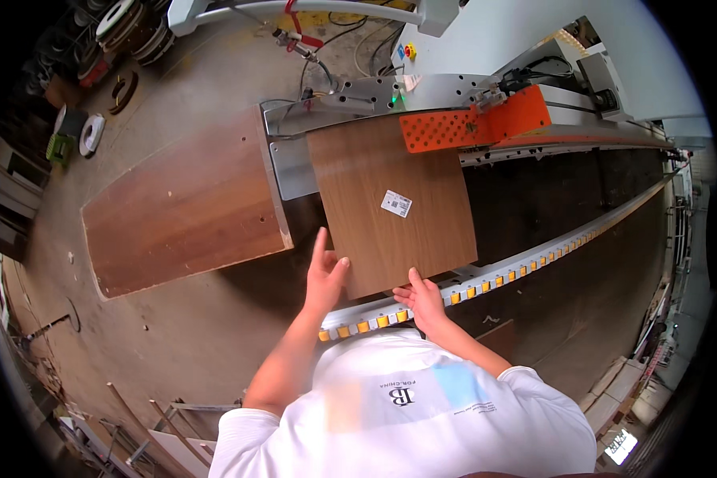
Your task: The person walks through a workshop and interacts with a coworker before handling several large wooden panels. They place the panels onto a machine conveyor belt one by one, aligning them for processing, and then move them to a stacking area.
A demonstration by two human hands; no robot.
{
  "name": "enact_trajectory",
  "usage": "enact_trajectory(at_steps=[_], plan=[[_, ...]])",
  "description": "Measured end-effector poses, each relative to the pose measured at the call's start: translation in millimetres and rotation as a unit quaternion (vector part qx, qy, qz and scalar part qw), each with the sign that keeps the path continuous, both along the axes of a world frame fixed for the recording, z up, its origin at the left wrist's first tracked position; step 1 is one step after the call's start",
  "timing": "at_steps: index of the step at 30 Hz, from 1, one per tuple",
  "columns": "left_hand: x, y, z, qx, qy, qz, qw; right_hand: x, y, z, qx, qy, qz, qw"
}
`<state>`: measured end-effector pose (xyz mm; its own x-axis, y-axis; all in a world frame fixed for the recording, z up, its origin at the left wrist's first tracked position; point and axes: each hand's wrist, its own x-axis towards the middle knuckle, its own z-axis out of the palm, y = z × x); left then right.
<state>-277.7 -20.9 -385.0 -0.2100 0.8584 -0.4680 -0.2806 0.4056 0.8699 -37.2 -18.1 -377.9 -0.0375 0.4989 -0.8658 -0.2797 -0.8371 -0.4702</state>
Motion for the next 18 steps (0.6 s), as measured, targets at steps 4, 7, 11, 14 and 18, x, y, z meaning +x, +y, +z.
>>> enact_trajectory(at_steps=[4,7,11,14,18], plan=[[-9.0,5.1,-9.8,-0.014,-0.045,-0.040,0.998,-1.4,3.5,2.8,0.003,-0.002,0.005,1.000],[-12.6,5.5,-8.8,-0.049,-0.040,-0.046,0.997,-0.9,2.0,0.0,0.002,0.001,0.003,1.000],[-6.3,13.2,4.8,-0.073,-0.057,-0.040,0.995,4.0,0.5,-2.2,0.005,0.001,-0.015,1.000],[10.0,21.2,1.1,-0.070,-0.078,-0.039,0.994,15.3,6.4,-1.5,0.019,-0.011,-0.034,0.999],[39.5,32.1,-4.5,-0.074,-0.084,-0.047,0.993,42.2,18.3,-1.5,0.026,-0.040,-0.046,0.998]])
